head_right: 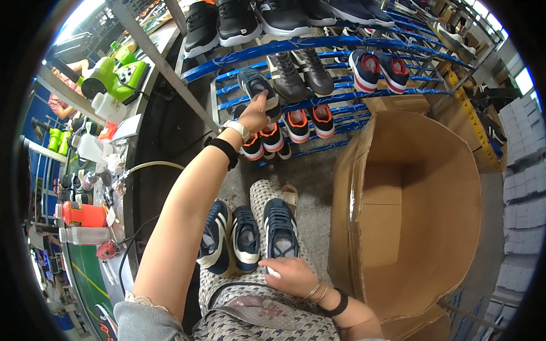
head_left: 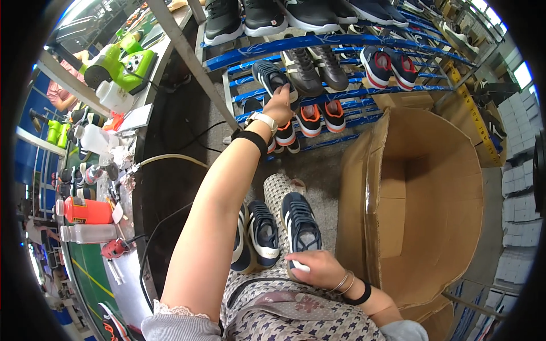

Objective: Inspecting and organizing manufactured shoes in a factory setting.

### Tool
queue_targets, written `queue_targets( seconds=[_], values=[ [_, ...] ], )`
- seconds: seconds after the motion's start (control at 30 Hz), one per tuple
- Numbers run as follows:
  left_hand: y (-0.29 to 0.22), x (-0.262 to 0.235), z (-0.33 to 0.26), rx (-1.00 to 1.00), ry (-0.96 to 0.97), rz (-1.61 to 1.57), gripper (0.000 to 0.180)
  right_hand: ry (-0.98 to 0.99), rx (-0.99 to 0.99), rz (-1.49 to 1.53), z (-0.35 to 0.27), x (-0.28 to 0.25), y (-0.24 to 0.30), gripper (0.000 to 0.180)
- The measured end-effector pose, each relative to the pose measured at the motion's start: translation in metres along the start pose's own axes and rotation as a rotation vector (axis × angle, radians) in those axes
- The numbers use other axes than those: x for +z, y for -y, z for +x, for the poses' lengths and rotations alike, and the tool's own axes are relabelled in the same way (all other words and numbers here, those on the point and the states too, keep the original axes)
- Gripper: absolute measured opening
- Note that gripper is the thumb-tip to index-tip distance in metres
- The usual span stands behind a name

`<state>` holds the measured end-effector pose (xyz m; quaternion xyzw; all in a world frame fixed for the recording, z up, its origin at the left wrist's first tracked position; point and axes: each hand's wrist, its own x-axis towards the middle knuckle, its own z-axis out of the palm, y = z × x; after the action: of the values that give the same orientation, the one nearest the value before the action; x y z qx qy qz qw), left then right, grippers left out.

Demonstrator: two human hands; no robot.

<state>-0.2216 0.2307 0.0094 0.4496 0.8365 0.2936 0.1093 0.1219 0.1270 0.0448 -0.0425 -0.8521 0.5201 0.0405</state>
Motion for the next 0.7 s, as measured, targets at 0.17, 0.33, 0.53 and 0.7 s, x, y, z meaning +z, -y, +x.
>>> queue_targets(
  seconds=[0.17,0.33,0.53,0.7],
  values=[
    [0.022,-0.004,0.01,-0.085,0.128,0.039,0.054,-0.011,0.001,0.051,0.001,-0.008,-0.006,0.028],
    [0.013,-0.029,-0.045,0.026,0.098,-0.083,0.042,-0.029,-0.002,0.084,-0.002,-0.011,-0.008,0.026],
    [-0.045,-0.102,-0.172,-0.01,0.375,-0.179,0.034,-0.162,0.186,0.163,-0.006,-0.031,-0.005,0.04],
    [-0.095,-0.112,-0.268,0.296,0.533,-0.023,0.033,-0.062,0.185,-0.015,-0.006,-0.026,0.008,0.057]
  ],
)
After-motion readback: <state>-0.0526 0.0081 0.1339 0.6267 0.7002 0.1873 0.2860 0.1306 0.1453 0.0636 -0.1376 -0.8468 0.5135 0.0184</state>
